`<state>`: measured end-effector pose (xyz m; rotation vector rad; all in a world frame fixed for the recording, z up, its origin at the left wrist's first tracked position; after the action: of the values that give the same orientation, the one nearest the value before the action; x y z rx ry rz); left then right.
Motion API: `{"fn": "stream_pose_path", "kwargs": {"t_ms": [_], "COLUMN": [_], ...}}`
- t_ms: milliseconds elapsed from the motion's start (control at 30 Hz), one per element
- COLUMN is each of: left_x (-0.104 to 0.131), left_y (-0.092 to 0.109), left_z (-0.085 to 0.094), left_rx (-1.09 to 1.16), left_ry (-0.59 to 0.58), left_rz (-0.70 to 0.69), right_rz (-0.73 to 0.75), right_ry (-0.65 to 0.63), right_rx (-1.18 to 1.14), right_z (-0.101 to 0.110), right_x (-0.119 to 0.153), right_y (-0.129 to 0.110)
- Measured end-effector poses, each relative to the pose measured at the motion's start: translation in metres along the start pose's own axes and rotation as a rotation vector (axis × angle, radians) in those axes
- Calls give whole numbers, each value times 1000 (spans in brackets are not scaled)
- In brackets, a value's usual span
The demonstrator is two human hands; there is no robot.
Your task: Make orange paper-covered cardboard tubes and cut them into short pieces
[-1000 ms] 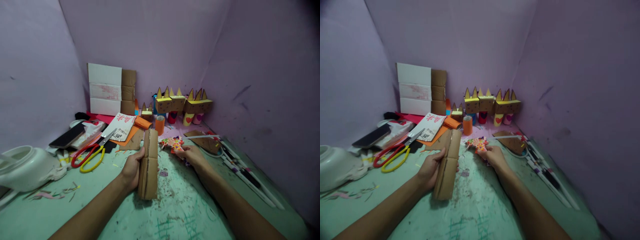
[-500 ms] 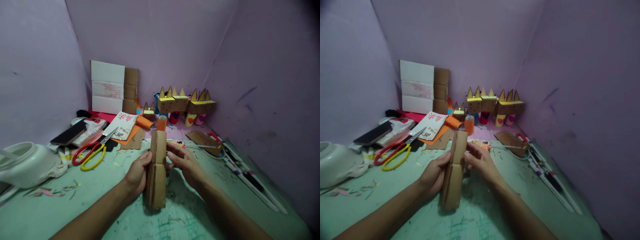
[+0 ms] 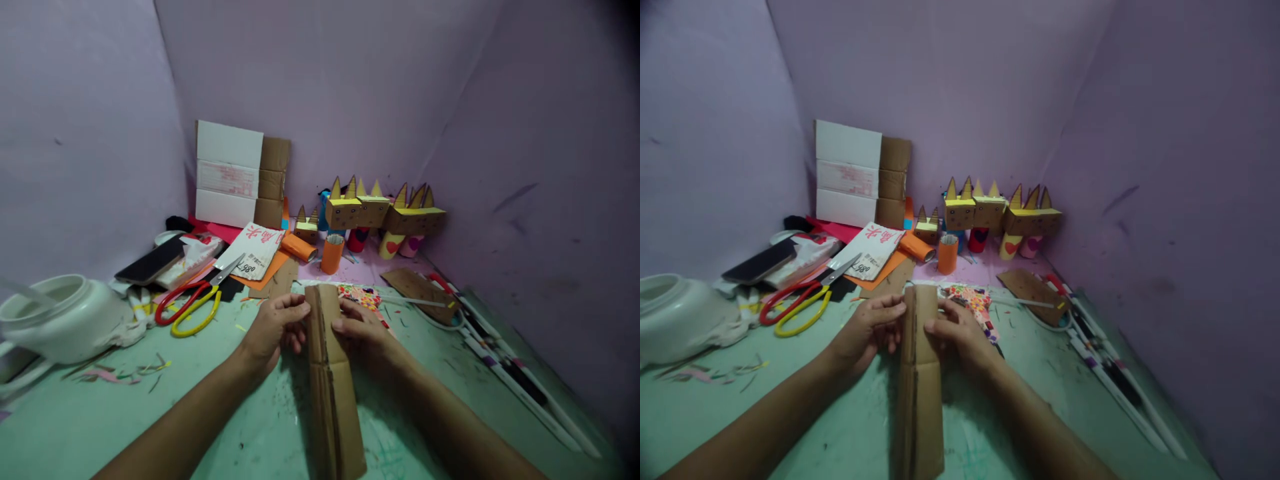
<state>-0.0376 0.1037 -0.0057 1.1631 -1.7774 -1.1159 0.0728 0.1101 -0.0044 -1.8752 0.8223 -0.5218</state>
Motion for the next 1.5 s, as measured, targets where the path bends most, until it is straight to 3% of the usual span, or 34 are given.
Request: {"fn": "stream_pose_path", "kwargs": {"t_ms": [167, 333, 600, 967, 1500], "left_x": [-2, -4, -3, -3, -3], "left_y": [-3, 5, 10, 4, 3], "left_z": [-7, -13, -15, -19, -19], "left_rx": [2, -17, -80, -98, -97], "left_ry": [-28, -45, -34, -82, -118], "left_rz": [4, -24, -16, 7, 9], "right_rz": [3, 16, -17, 11, -38], "right_ry": [31, 0, 95, -27, 21], "right_rx": [86, 188, 209, 204, 181], "right_z": [7, 1, 4, -1, 5], "right_x": [4, 4, 4, 5, 8], "right_y": [0, -11, -9, -9, -1]}}
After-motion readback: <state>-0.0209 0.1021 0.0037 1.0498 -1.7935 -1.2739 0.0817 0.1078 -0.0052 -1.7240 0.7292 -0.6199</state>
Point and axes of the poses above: each hand's wrist, its own x-axis away from the middle knuckle, its own z-axis out of the back of the hand, y = z × x, the point moved 9 cm from there along -x, towards the middle knuckle, and after that the axes turned 13 degrees about -y, right-handed, at the moved point
